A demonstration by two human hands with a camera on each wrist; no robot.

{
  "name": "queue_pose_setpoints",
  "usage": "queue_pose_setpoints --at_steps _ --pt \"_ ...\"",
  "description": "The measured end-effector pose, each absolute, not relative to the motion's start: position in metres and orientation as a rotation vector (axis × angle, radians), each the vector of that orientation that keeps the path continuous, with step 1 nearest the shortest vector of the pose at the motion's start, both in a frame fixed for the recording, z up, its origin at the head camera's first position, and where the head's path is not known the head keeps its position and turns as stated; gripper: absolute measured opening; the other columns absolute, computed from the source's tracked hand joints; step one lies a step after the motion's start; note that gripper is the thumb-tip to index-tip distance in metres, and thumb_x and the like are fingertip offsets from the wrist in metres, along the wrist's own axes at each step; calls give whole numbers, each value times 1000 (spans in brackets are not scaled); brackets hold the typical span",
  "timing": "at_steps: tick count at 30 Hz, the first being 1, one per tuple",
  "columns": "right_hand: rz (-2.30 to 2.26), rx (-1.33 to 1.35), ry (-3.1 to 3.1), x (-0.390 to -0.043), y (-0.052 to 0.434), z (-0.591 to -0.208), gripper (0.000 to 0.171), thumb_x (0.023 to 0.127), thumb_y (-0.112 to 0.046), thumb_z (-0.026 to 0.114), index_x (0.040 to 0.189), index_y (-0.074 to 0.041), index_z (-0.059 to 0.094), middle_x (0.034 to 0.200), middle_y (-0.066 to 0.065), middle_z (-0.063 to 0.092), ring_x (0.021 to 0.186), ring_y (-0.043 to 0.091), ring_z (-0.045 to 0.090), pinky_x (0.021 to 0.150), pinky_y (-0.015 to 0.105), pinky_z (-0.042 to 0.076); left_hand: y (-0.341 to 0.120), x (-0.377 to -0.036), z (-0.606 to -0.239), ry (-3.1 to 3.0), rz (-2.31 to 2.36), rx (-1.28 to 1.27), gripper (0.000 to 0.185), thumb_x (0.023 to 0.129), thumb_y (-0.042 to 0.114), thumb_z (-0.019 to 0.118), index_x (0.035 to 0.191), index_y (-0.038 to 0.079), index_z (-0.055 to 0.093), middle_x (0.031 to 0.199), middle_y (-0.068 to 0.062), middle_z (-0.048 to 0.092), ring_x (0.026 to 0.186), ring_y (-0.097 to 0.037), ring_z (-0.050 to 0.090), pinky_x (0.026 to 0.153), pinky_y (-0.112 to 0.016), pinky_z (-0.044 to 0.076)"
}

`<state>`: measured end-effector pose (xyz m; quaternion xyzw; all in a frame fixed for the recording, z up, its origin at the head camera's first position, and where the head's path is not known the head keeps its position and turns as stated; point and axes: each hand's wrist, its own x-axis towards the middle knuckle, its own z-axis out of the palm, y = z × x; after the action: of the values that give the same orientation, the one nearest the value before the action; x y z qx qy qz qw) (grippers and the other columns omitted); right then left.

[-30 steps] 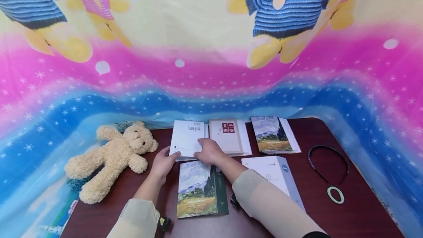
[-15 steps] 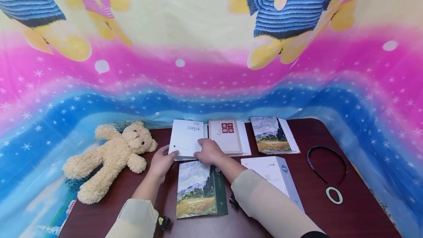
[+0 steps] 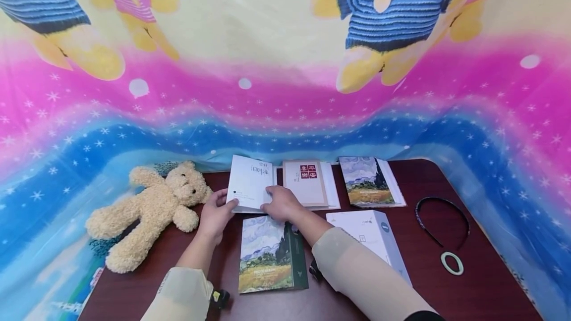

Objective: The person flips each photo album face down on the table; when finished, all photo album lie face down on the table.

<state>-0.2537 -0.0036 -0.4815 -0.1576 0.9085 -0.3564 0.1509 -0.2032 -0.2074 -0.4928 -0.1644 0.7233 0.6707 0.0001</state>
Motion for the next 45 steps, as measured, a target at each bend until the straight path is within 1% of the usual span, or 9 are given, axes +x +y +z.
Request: queue_pose_setpoints --at_steps 7,10,15,20,28,32,36,42,45 --pt "-1030 -449 2612 -253 -5 -483 65 95 -25 74 151 -2 51 153 16 52 141 33 48 115 44 41 -208 -205 -488 2333 2109 -493 51 99 10 68 147 4 50 132 -19 54 111 -27 57 105 -54 47" --pt "-1038 -451 2611 -253 -6 -483 65 95 -25 74 152 -3 51 153 16 51 142 33 48 115 44 41 -208 -205 -485 2330 2119 -487 52 99 12 69 147 5 50 134 -19 54 114 -30 57 107 -54 46" --pt "-1056 -446 2598 -253 -6 -481 65 96 -24 74 153 -4 50 154 15 51 140 32 50 113 44 43 -208 -204 -480 2308 2109 -487 55 99 17 71 149 9 49 144 -20 52 125 -35 56 111 -55 42" --pt "-1087 -431 2569 -252 -6 -481 65 96 -24 74 153 -5 50 152 15 53 138 31 51 111 45 45 -207 -202 -478 2319 2108 -481 57 97 18 73 149 11 50 148 -20 52 129 -36 56 113 -56 40" --pt "-1241 -384 2442 -254 -2 -480 67 96 -22 73 156 -8 46 145 17 59 132 31 57 105 45 50 -205 -202 -474 2338 2139 -478 60 93 21 79 147 12 53 148 -15 53 132 -30 52 110 -47 43" --pt "-1291 -395 2414 -256 -2 -481 67 97 -20 73 156 -8 45 143 18 60 132 32 58 103 44 51 -204 -203 -471 2317 2190 -471 65 90 21 83 147 10 53 149 -16 51 135 -29 50 111 -45 44" --pt "-1329 -398 2385 -258 -2 -483 67 96 -19 73 156 -8 46 142 17 61 130 32 58 100 43 53 -202 -204 -469 2308 2224 -472 65 89 20 84 145 8 54 145 -16 52 131 -28 51 107 -40 47" --pt "-1390 -397 2322 -256 -4 -483 64 98 -19 72 156 -11 46 143 16 60 131 32 58 99 44 54 -200 -203 -468 2354 2208 -481 64 88 22 85 143 7 55 139 -14 56 124 -27 58 92 -25 54" --pt "-1407 -399 2306 -256 -5 -484 63 98 -19 71 156 -11 47 143 16 60 131 33 58 100 45 54 -199 -203 -467 2398 2182 -479 64 88 25 86 141 7 56 138 -13 57 122 -27 59 90 -24 54"
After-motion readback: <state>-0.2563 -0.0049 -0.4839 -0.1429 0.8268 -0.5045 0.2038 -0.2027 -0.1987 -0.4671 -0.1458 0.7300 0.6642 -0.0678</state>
